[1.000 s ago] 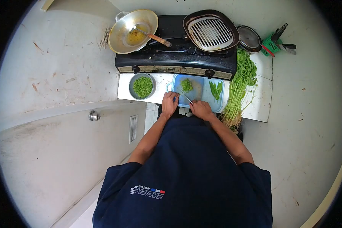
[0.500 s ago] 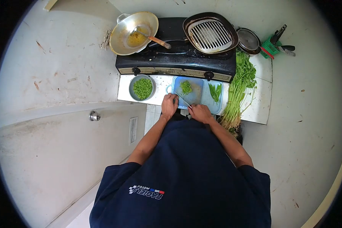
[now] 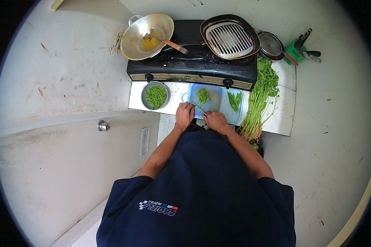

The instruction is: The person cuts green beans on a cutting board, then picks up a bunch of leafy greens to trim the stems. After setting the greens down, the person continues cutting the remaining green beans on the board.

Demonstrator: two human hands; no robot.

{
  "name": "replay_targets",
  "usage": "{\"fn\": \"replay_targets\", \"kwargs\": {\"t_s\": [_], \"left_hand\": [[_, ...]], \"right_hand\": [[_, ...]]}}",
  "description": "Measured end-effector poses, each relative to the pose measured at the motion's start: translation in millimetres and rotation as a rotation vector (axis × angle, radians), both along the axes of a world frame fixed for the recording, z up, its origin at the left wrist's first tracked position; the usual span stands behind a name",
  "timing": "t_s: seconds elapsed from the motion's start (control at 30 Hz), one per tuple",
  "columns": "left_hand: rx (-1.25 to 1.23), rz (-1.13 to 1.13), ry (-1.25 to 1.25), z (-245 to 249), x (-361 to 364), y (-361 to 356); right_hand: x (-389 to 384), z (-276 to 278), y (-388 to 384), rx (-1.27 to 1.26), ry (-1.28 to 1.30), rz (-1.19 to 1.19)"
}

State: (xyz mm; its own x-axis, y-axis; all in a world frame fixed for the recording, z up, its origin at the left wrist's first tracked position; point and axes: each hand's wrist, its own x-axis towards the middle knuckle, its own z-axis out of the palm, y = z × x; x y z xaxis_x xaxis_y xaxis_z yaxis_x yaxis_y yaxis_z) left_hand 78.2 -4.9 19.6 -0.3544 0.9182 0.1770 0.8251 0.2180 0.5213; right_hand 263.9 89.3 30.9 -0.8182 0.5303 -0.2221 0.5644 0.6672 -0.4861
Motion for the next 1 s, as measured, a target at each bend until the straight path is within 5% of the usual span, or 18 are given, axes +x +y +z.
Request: {"fn": "replay_targets", "kwargs": {"t_s": [1.0], "left_hand": [[-0.074, 0.073, -0.197, 4, -4, 1]], "right_hand": [[3, -8, -1, -0.017, -0.029, -0.018]]}}
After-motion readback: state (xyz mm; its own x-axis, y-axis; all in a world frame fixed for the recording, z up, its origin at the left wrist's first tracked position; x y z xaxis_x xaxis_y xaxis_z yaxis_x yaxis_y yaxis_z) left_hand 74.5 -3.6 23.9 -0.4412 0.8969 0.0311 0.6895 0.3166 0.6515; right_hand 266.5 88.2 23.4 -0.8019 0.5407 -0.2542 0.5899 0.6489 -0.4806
